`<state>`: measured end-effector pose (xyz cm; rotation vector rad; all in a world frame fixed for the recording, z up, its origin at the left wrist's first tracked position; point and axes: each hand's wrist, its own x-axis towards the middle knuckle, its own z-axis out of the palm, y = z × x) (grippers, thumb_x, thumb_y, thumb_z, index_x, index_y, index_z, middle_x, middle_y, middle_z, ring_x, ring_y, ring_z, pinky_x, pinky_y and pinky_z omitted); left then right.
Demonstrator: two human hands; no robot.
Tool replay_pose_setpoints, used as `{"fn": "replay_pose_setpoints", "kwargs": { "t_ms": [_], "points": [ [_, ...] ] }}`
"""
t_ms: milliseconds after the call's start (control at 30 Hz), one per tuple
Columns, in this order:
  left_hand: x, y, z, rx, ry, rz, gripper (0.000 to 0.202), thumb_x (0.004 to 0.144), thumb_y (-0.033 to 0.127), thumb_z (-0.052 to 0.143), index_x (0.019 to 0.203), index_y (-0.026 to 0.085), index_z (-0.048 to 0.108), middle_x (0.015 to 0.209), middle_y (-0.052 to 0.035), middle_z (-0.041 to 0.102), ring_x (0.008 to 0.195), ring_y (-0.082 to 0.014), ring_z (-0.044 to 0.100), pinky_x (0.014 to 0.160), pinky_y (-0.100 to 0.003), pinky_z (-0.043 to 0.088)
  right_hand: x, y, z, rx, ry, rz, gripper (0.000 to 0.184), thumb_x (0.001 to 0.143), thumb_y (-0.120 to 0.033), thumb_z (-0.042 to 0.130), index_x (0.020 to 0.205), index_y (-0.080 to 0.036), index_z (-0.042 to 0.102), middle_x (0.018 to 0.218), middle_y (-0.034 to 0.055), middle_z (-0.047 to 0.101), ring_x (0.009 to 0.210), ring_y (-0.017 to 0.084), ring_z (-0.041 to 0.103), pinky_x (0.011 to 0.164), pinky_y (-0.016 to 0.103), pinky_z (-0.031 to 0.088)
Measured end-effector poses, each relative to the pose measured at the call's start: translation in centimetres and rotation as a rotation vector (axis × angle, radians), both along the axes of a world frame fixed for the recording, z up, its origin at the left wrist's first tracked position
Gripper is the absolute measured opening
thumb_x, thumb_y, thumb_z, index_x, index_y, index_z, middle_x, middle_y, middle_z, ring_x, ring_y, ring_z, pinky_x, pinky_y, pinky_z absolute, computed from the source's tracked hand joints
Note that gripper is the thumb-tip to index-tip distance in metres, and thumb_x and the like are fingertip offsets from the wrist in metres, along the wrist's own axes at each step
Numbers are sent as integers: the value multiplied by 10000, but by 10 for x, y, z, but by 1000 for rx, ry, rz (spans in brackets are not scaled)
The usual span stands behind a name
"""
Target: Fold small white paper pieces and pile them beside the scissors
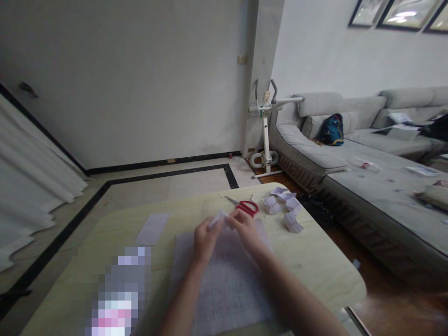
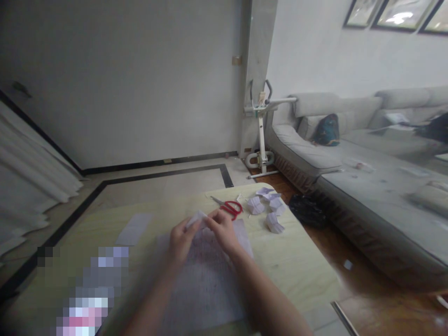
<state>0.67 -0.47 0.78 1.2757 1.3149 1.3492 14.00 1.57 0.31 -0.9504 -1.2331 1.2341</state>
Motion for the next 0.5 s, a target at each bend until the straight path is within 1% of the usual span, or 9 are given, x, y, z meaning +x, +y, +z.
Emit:
{"fn": "replay_pose_setpoints", "kwargs": {
  "t_ms": [133,233,367,500],
  "points": [
    [-1,0,-1,-12,6,-11,287,743,395,617,802,117,662,669,5,603,640,-140,535,568,-197,403,-1,0,1,18,-7,37,231,743,-393,643,695,-176,579,648,-11,565,596,125,508,580,250,395],
    [0,0,1,-17,-3,-27,291,743,393,617,820,116,663,694,-4,622,657,-148,548,582,-201,410,-1,-1,3,9,-36,29,238,746,-401,637,696,-173,592,640,-6,576,592,125,515,577,248,402],
    [1,-1,4,-11,8,-45,293,739,395,617,797,112,667,691,-14,629,657,-154,555,586,-206,415,-1,-2,2,0,-15,17,242,746,-394,639,658,-185,553,625,-10,558,590,128,510,575,250,405],
    [1,-1,4,-1,12,-28,303,723,411,622,749,112,662,645,-7,605,614,-146,541,552,-202,403,-1,-2,2,-36,-12,18,278,737,-407,645,631,-188,510,597,-21,522,565,123,484,549,246,387]
  ]
}}
